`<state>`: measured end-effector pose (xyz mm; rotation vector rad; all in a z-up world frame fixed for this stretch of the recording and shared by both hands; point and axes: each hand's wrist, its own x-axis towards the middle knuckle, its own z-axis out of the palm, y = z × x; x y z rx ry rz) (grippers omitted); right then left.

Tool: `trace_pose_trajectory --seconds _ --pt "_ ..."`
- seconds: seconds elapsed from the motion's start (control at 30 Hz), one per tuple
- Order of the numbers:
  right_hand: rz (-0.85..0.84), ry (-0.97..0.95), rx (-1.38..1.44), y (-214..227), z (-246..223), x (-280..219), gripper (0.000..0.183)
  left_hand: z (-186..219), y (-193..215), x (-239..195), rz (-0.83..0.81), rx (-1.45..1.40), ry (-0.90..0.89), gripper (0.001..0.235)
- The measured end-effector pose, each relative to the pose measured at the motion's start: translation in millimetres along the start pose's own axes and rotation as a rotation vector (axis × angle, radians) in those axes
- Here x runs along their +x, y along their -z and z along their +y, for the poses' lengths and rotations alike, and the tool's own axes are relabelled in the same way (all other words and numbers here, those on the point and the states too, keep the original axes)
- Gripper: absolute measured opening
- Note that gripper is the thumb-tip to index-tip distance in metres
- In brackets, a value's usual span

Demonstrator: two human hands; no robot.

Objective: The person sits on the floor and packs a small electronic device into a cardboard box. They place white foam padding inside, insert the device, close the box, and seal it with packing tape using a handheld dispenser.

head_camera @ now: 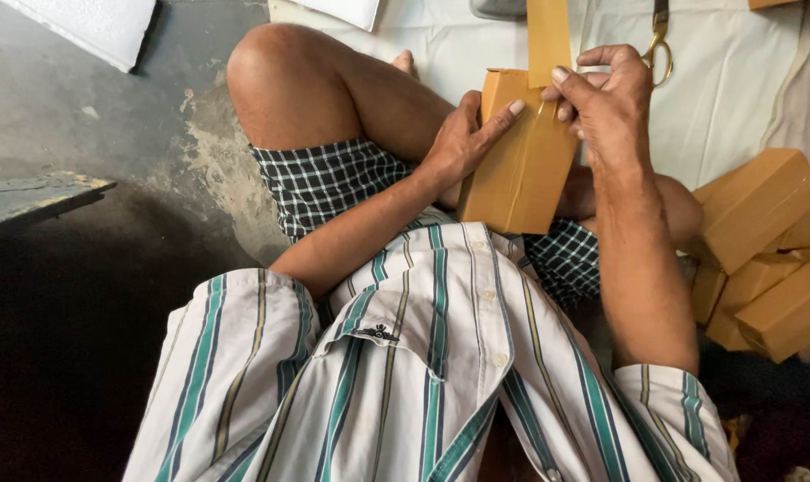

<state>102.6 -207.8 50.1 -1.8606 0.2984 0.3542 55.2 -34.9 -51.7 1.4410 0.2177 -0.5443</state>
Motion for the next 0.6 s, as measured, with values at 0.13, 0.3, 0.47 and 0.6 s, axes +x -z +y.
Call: trace_pose_trajectory --seconds 0.13,0.3,0.47,0.6 --pt "0.004 -0.013 0.014 -2.8 7.2 -1.9 0.027 -1.0 -0.6 0.1 0.015 -0.078 -0.015 0.073" --pt "0.024 -0.02 0.002 -7.8 11.6 -1.6 0.025 -2.8 3.0 2.1 -0.006 -0.066 0.027 0.071" --pt "0.05 -0.034 -0.013 -9.8 12.0 -3.3 0.024 -8.4 -0.2 3.2 -0.02 -0.051 0.007 0.07" --pt "0.054 -0.027 -0.032 -11.9 10.8 -3.9 0.022 -13.1 -1.0 5.3 -0.017 -0.022 -0.029 0.07"
